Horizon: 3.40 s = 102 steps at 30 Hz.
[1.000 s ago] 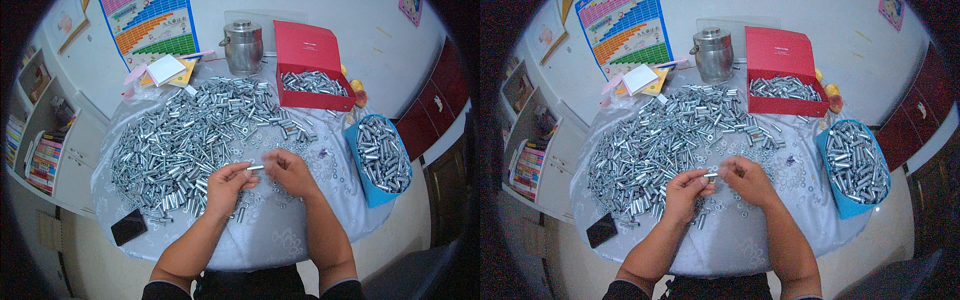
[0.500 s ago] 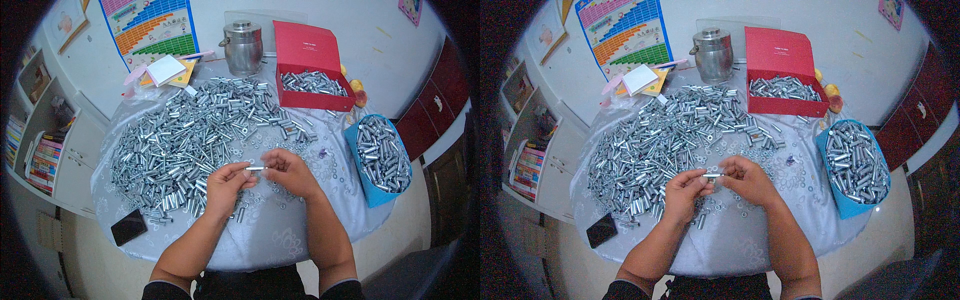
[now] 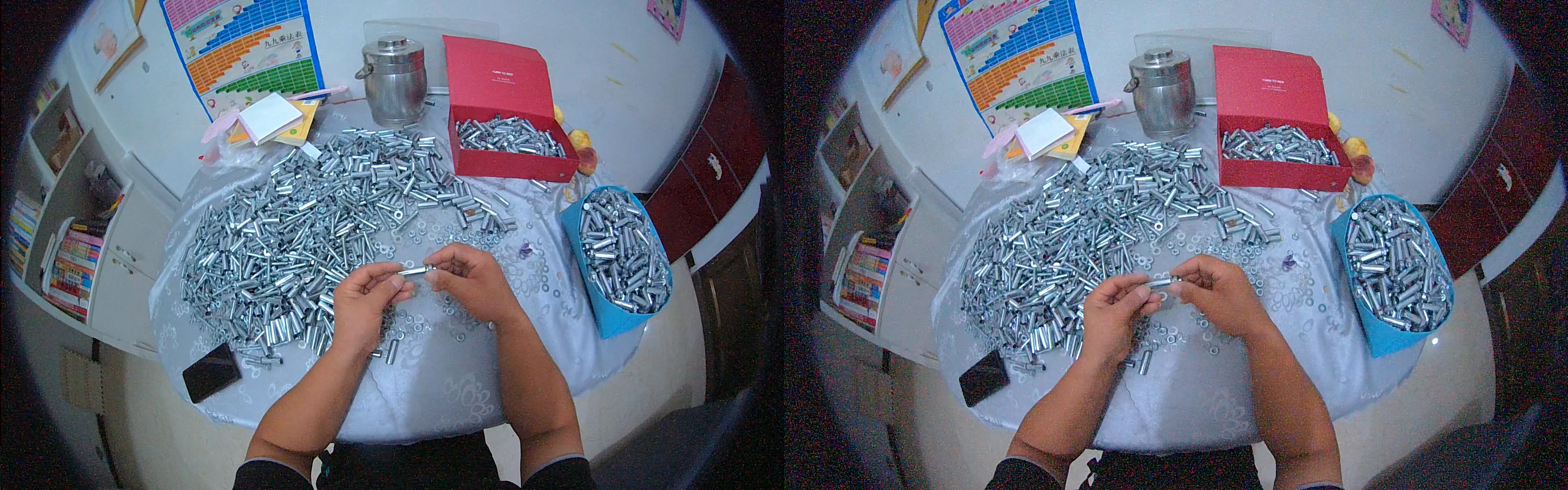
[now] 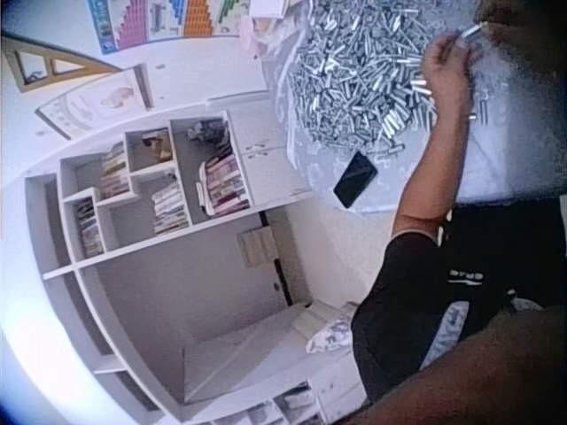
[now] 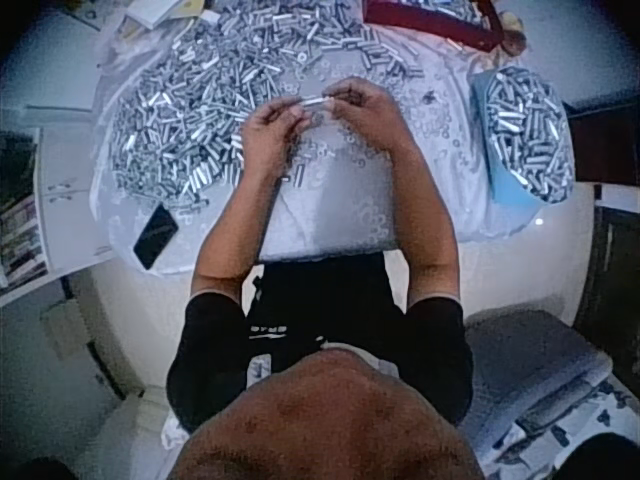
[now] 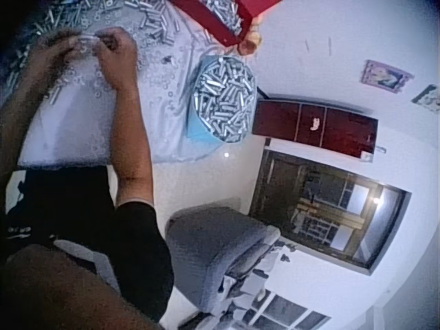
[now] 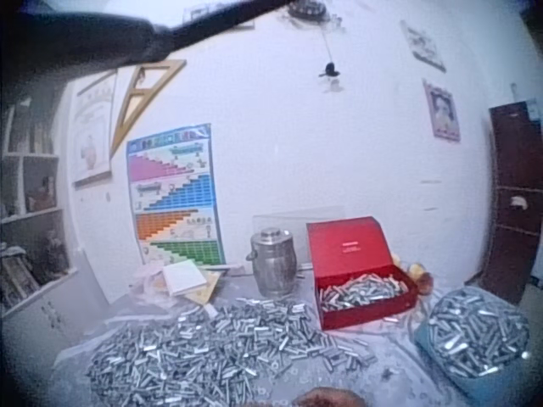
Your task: The person sits at a table and repeatedly picks up small metal cylindrical components and washers. They insert the washers into the components by hand and place the assembled units into a red box. The process is repetitive and involves handling small hardware parts one at a time.
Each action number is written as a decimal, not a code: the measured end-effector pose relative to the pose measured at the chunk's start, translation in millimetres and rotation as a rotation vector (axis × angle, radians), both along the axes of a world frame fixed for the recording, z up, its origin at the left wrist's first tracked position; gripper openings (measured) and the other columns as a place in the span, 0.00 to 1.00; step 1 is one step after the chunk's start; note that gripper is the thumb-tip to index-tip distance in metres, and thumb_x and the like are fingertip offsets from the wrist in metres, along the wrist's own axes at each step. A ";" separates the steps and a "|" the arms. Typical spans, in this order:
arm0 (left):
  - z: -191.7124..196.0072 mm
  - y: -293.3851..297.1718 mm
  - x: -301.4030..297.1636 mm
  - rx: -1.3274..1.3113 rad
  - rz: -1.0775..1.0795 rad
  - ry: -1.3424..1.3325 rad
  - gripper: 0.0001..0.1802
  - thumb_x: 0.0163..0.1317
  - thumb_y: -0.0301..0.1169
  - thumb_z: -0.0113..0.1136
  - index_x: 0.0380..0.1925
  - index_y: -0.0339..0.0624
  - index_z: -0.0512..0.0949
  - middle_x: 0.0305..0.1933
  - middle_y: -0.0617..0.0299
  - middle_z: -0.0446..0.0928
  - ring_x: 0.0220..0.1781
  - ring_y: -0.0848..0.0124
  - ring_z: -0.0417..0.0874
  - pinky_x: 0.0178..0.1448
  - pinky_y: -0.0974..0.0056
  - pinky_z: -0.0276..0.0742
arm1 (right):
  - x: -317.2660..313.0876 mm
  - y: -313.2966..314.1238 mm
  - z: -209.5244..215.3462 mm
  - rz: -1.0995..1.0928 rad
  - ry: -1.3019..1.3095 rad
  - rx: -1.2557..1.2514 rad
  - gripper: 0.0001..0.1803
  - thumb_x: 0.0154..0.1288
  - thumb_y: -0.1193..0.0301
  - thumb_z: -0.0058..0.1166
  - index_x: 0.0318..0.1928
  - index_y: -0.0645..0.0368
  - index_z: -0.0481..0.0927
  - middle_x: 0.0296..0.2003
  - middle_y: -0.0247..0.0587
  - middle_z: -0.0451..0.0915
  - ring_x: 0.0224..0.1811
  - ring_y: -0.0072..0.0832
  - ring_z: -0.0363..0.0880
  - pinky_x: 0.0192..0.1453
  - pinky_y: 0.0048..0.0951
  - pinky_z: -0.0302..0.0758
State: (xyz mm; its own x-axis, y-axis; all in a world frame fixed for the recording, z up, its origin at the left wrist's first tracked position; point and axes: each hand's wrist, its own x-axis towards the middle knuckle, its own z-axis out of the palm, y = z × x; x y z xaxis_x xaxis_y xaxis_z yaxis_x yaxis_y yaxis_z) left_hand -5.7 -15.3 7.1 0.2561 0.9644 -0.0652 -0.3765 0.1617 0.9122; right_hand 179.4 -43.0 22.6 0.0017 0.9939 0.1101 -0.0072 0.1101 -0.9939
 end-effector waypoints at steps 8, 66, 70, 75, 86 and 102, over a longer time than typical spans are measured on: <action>7.1 2.0 -4.5 -0.124 -0.074 -0.024 0.12 0.63 0.19 0.57 0.47 0.28 0.77 0.42 0.50 0.81 0.40 0.66 0.85 0.45 0.67 0.85 | 6.6 2.3 -5.4 -0.016 -0.117 0.099 0.08 0.62 0.75 0.61 0.41 0.63 0.80 0.29 0.32 0.79 0.31 0.16 0.76 0.34 0.20 0.72; 16.8 186.3 139.4 0.896 -0.263 1.127 0.12 0.54 0.34 0.60 0.37 0.43 0.84 0.36 0.48 0.81 0.38 0.52 0.83 0.45 0.54 0.78 | 127.8 140.1 -32.7 -0.575 -0.508 0.055 0.11 0.57 0.71 0.58 0.40 0.63 0.84 0.34 0.50 0.84 0.35 0.37 0.84 0.43 0.34 0.78; 5.9 174.4 125.6 1.125 -0.317 1.235 0.12 0.51 0.28 0.57 0.36 0.45 0.84 0.37 0.49 0.79 0.45 0.51 0.79 0.51 0.52 0.75 | 111.7 138.8 -26.2 -0.458 -0.901 -0.030 0.14 0.54 0.67 0.58 0.39 0.62 0.83 0.36 0.54 0.82 0.41 0.48 0.81 0.48 0.43 0.77; 4.9 155.5 114.7 1.116 -0.315 1.280 0.15 0.51 0.24 0.55 0.39 0.45 0.83 0.38 0.49 0.77 0.46 0.51 0.78 0.51 0.51 0.75 | 107.0 133.7 -26.1 -0.419 -1.004 -0.033 0.11 0.49 0.69 0.56 0.34 0.61 0.82 0.36 0.55 0.81 0.42 0.50 0.80 0.49 0.47 0.76; 1.1 83.9 58.7 1.155 -0.377 1.216 0.12 0.51 0.27 0.57 0.36 0.43 0.83 0.37 0.51 0.80 0.43 0.52 0.79 0.50 0.52 0.76 | 75.5 76.5 -13.9 -0.189 -1.076 -0.138 0.13 0.46 0.65 0.60 0.32 0.59 0.83 0.34 0.53 0.82 0.39 0.49 0.82 0.46 0.45 0.77; 10.2 68.2 16.3 1.035 -0.131 1.183 0.12 0.56 0.28 0.59 0.41 0.39 0.81 0.44 0.52 0.80 0.48 0.52 0.78 0.55 0.53 0.74 | 35.3 47.4 -35.1 -0.390 -0.481 -0.125 0.14 0.52 0.67 0.59 0.37 0.65 0.79 0.33 0.51 0.82 0.36 0.43 0.82 0.43 0.39 0.76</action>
